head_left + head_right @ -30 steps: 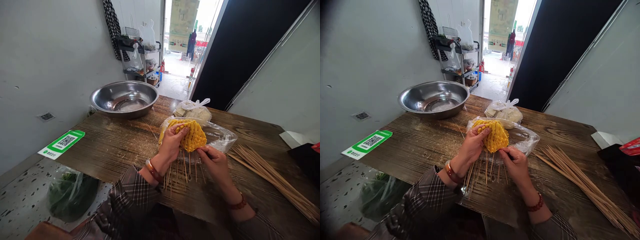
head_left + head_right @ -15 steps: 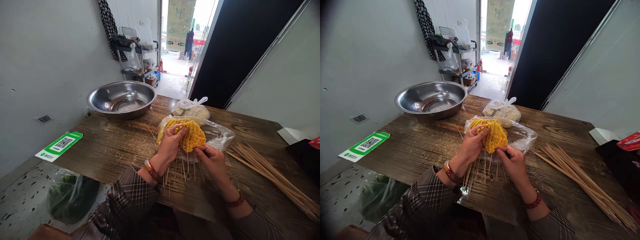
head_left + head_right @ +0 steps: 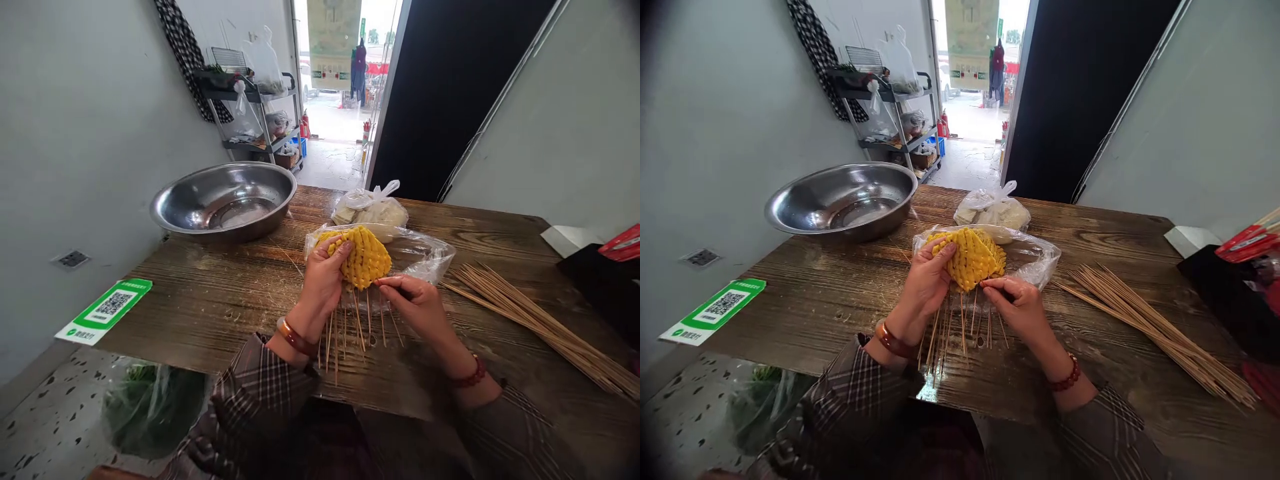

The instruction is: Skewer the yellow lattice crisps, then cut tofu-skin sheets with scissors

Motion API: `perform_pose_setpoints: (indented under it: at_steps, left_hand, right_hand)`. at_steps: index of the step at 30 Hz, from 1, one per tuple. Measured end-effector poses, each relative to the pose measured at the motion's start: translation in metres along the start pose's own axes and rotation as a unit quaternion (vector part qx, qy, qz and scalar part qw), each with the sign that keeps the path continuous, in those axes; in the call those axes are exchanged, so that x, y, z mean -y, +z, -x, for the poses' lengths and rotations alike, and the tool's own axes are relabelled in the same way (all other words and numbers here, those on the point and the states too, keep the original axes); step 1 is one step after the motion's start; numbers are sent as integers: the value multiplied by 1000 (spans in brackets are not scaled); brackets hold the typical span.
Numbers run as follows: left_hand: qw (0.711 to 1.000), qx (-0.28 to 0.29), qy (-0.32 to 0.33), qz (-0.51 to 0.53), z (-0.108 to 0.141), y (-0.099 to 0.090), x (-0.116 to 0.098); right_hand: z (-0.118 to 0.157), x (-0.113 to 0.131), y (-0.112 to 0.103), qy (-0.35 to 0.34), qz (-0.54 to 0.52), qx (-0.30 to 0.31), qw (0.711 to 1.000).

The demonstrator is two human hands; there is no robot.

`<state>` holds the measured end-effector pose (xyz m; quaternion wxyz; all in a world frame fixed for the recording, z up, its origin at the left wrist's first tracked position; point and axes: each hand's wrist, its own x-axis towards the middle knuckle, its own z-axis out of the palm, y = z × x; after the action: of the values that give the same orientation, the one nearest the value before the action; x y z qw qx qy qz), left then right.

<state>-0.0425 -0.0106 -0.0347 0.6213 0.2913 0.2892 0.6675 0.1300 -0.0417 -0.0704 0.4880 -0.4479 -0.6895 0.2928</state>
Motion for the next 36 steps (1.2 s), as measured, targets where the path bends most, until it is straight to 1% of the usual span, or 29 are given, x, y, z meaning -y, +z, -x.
perform_pose_setpoints:
  at_steps: [3,7,12,15,16,18,20,22,24,27,31,34,36]
  left_hand:
    - [1000,9,10,-11,0,-1,1]
    - [1000,12,18,-15,0,0,3]
    - [998,30,13,-46,-1,-1,4]
    - [996,41,26,-70,-2,-3,3]
    - [995,46,35,-82,-3,-4,1]
    - [990,58,59,-114,-3,-4,-1]
    - [982,69,95,-148,-4,-4,-3]
    - [973,73,133,-174,-3,-3,-4]
    - [965,61,160,-198,-1,-3,-7]
    - [953,31,189,-234,3,-10,-20]
    - [926,-26,253,-278,5,-31,-50]
    - [899,-69,302,-310,-2,-47,-67]
    - [882,-70,314,-343,-13,-53,-68]
  right_hand:
    - [0,-3,2,-23,1,-19,1000]
    - [0,-3,6,-41,-12,-28,999]
    - [-4,3,6,-38,-14,-19,999]
    - [-6,7,1,-28,-37,-36,998]
    - [-7,7,-2,-19,-46,-49,998]
    - [-9,7,-9,14,-71,-95,993]
    - [-11,5,-18,50,-109,-157,980]
    - [-13,3,-26,66,-154,-208,964]
    - [-15,2,-32,68,-186,-225,954]
    - [-15,7,-33,84,-209,-211,951]
    - [-1,19,-23,131,-258,-154,945]
    - [12,21,-15,185,-315,-122,923]
    - [17,17,-14,235,-323,-124,908]
